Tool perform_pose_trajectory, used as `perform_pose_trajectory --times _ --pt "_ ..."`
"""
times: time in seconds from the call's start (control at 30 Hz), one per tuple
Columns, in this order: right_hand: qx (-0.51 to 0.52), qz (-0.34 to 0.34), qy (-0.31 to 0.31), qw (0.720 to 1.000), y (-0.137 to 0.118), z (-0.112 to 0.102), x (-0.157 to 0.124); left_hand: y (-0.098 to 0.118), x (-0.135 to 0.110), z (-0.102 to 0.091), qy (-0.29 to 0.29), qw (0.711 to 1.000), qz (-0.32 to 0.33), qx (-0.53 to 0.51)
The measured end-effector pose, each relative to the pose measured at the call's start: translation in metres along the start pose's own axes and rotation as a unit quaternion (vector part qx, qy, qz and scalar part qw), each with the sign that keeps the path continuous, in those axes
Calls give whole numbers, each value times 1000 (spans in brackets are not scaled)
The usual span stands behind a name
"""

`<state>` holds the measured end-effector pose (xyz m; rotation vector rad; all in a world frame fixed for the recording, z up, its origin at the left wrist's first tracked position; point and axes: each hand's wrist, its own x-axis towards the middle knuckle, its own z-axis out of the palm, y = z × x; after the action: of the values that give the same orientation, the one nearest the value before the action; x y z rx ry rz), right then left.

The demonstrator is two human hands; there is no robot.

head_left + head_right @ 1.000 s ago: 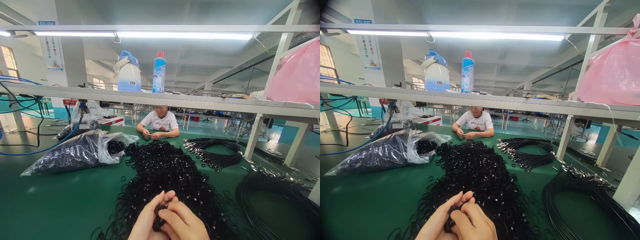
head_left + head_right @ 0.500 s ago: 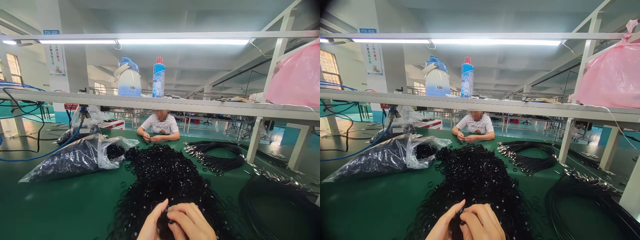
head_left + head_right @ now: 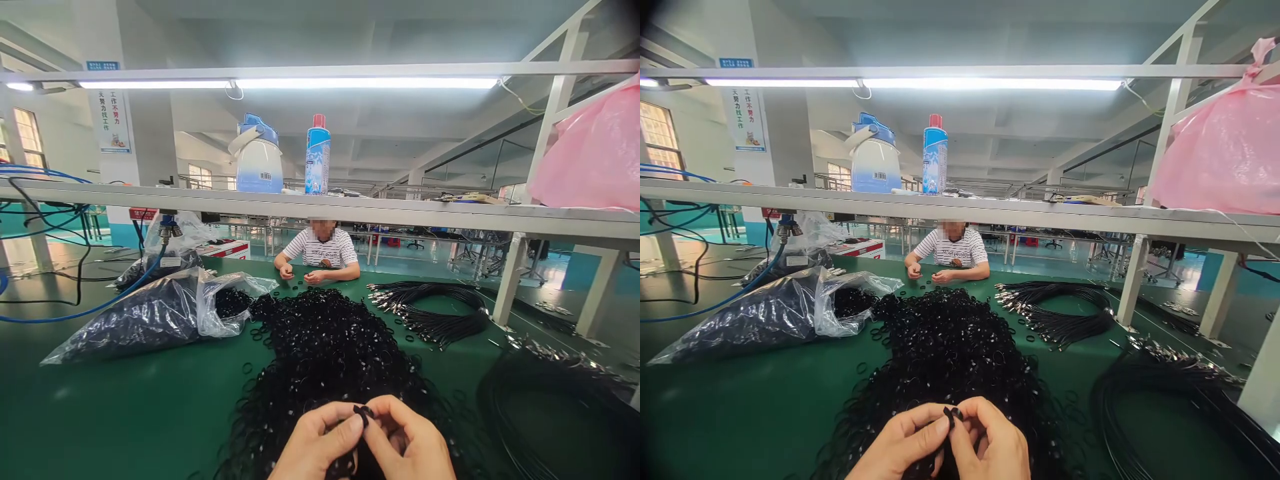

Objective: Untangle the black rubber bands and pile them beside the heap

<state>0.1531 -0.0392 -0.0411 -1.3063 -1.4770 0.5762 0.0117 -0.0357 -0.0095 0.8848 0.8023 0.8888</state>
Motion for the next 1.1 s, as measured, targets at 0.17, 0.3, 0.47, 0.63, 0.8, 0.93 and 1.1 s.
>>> perform_pose_trajectory --times 0.17,0.3,0.47,0.63,0.8,0.93,1.1 --pt "153 25 -57 986 -4 -3 2 -3 5 -2 53 998 28 13" --pt "157 69 -75 982 -4 -13 7 1 6 -7 75 995 49 34" --pt "105 65 -61 991 6 -18 12 5 7 -14 96 987 59 113" --pt "54 63 -45 996 11 -13 12 -1 12 -16 80 955 76 274" --pt "56 52 -14 997 12 -5 8 -3 12 -15 71 942 98 313" --pt "16 34 -22 999 21 -12 12 1 14 -17 88 963 57 249" --pt "-117 -104 -22 987 36 -29 19 9 9 -19 79 991 28 100"
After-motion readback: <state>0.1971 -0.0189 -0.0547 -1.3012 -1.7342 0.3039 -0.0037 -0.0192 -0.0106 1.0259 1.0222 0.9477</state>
